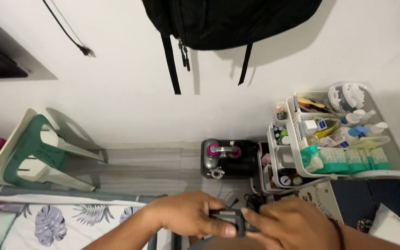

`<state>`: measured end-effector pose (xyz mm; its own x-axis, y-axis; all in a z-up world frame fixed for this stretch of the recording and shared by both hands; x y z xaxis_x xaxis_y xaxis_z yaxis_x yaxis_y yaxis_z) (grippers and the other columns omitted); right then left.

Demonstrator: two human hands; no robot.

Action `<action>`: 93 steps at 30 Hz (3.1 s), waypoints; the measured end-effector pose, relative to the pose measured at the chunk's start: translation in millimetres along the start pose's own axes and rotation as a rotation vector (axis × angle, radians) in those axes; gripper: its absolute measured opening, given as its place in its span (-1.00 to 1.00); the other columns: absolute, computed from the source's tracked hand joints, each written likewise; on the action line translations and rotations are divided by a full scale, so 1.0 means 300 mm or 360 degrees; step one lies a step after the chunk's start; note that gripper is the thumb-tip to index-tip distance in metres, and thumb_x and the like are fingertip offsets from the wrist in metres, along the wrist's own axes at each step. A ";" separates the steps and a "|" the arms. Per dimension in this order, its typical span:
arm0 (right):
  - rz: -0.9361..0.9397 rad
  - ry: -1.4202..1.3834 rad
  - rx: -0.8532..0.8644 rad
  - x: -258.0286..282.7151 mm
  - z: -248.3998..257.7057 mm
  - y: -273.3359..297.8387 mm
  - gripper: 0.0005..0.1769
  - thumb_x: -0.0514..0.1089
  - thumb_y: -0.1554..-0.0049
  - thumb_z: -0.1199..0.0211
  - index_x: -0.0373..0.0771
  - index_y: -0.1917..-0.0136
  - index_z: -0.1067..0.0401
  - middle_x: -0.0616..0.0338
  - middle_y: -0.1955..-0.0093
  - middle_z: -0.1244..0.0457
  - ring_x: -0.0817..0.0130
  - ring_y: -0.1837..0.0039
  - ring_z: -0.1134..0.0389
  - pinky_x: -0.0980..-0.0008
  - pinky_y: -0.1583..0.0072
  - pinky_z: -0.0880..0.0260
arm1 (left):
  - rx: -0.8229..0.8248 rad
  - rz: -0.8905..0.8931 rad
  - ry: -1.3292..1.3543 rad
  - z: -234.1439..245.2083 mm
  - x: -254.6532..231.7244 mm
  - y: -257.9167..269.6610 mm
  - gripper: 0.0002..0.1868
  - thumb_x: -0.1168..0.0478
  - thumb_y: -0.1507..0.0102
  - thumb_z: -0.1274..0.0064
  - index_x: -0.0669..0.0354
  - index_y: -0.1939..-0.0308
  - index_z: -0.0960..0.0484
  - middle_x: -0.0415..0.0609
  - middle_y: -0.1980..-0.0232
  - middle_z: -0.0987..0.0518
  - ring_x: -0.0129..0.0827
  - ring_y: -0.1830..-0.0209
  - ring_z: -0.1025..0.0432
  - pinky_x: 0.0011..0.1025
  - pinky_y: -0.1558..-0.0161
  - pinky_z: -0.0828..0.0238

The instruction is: Organizing and untangling various electronic cables and power cords into storage bins.

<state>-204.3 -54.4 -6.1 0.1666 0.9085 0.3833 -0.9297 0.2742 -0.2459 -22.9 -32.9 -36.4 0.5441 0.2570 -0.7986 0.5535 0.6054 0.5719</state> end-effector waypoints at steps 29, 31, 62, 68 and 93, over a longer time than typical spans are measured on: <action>-0.1964 -0.0542 0.0472 -0.779 -0.917 0.648 -0.52 -0.11 -0.06 -0.36 -0.16 -0.25 -0.40 -0.02 -0.13 -0.41 0.11 -0.17 -0.43 0.19 -0.20 -0.45 | -0.1023 -0.1120 0.1058 0.298 -0.228 0.172 -0.45 -0.16 -0.36 0.03 0.31 -0.08 -0.51 -0.04 0.25 -0.56 -0.37 0.35 -0.48 -0.33 0.32 -0.51; -0.2040 -0.0518 0.0874 -0.757 -0.978 0.582 -0.55 -0.02 -0.18 -0.22 -0.14 -0.32 -0.41 0.00 -0.19 -0.40 0.05 -0.20 -0.45 0.16 -0.23 -0.47 | -0.1000 -0.1331 0.1172 0.295 -0.301 0.199 -0.39 -0.17 -0.40 0.05 0.36 -0.17 -0.44 0.01 0.19 -0.53 -0.34 0.29 -0.46 -0.30 0.25 -0.51; -0.0747 -0.1009 0.0240 -0.555 -0.030 -0.154 -0.80 -0.10 -0.10 -0.29 -0.22 0.28 -0.55 0.27 0.41 -0.35 0.53 0.33 -0.31 0.45 0.23 -0.31 | -0.1615 0.0227 0.2166 -0.055 1.228 -0.393 -0.70 0.08 -0.34 0.03 0.26 0.31 -0.54 0.04 0.45 -0.53 -0.22 0.48 -0.42 -0.26 0.38 -0.41; -0.0565 -0.1715 -0.0096 -0.556 0.009 -0.171 -0.82 -0.19 -0.13 -0.34 -0.38 0.12 -0.63 0.19 0.48 -0.27 0.58 0.51 -0.10 0.60 0.45 -0.08 | -0.0770 0.0491 0.1277 -0.179 1.017 -0.605 -0.66 0.04 -0.28 -0.11 0.31 0.16 -0.66 0.01 0.32 -0.68 -0.26 0.39 -0.50 -0.38 0.36 -0.42; -0.0705 -0.2674 -0.0948 -0.400 0.083 -0.149 -0.49 -0.07 -0.19 -0.08 -0.42 -0.32 -0.32 -0.10 -0.11 -0.38 0.14 -0.03 -0.44 0.01 -0.16 -0.43 | -0.1075 -0.0977 0.1478 0.252 -0.082 -0.189 -0.74 0.08 -0.36 -0.06 0.24 0.11 -0.58 -0.07 0.30 -0.68 -0.43 0.43 -0.48 -0.48 0.41 -0.36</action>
<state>-191.0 -183.4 -18.8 -0.4763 -0.3888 0.7887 -0.6255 0.7802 0.0070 -20.1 -130.5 -35.2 -0.4703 0.0621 -0.8803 -0.0179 0.9966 0.0798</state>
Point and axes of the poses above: each hand's wrist, its own y-axis away from the middle knuckle, its own z-axis out of the back of the hand, x = y × z, the point moved 7 cm from there along -y, towards the middle knuckle
